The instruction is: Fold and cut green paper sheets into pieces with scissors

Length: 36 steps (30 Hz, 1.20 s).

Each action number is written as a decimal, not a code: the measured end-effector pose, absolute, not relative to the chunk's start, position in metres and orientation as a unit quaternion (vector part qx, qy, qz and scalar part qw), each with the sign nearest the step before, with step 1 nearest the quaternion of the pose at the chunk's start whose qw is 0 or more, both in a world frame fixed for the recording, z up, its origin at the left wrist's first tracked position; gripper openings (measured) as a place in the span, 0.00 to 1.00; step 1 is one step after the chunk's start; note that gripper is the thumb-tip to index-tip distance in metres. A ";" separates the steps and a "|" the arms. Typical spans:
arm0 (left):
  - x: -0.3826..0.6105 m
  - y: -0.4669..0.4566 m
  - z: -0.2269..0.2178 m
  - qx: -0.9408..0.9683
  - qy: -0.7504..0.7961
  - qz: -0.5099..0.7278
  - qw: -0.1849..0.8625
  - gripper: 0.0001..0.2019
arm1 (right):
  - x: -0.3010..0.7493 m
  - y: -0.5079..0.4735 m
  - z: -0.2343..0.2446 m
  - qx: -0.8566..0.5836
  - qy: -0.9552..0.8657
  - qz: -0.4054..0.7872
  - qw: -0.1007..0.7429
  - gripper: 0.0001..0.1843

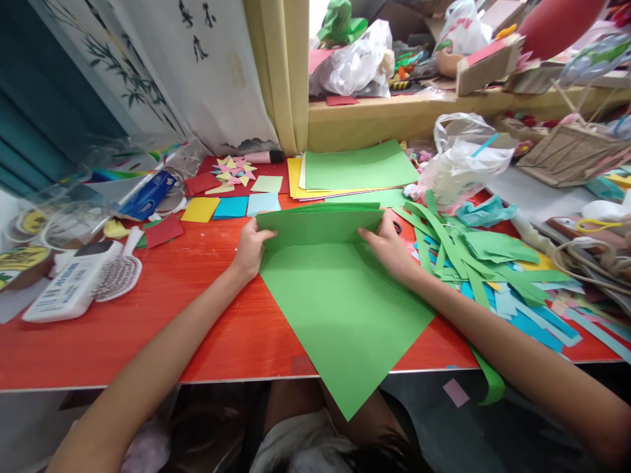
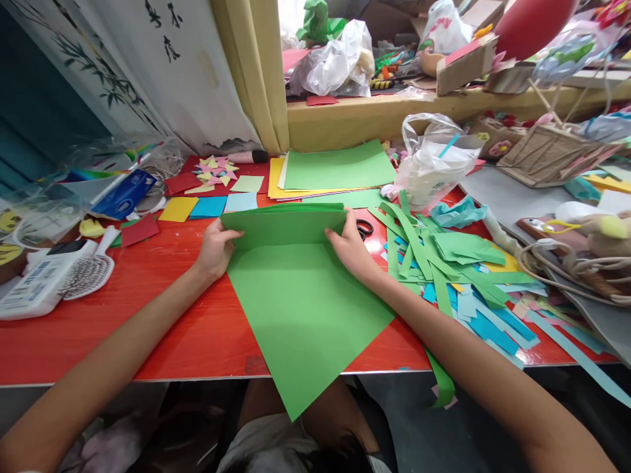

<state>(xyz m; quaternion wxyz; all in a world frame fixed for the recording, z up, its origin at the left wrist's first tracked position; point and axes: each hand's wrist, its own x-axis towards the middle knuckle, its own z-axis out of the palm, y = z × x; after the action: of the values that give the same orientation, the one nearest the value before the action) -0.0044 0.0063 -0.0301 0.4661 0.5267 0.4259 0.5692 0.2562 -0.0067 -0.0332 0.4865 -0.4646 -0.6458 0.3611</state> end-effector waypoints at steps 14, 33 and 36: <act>-0.005 0.007 -0.026 0.479 0.423 0.595 0.488 0.12 | 0.254 -0.007 -0.034 -0.468 -0.627 0.360 0.509 0.15; -0.014 0.013 -0.028 0.562 0.442 0.532 0.453 0.10 | 0.267 0.003 -0.037 -0.417 -0.587 0.455 0.525 0.15; -0.015 0.016 -0.031 0.543 0.474 0.529 0.448 0.11 | 0.268 0.004 -0.038 -0.431 -0.590 0.459 0.506 0.20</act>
<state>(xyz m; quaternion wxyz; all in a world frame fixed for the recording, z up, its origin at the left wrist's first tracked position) -0.0145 0.0160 -0.0309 0.4484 0.5430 0.4740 0.5285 0.2684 0.0041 -0.0376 0.5061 -0.4313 -0.5896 0.4585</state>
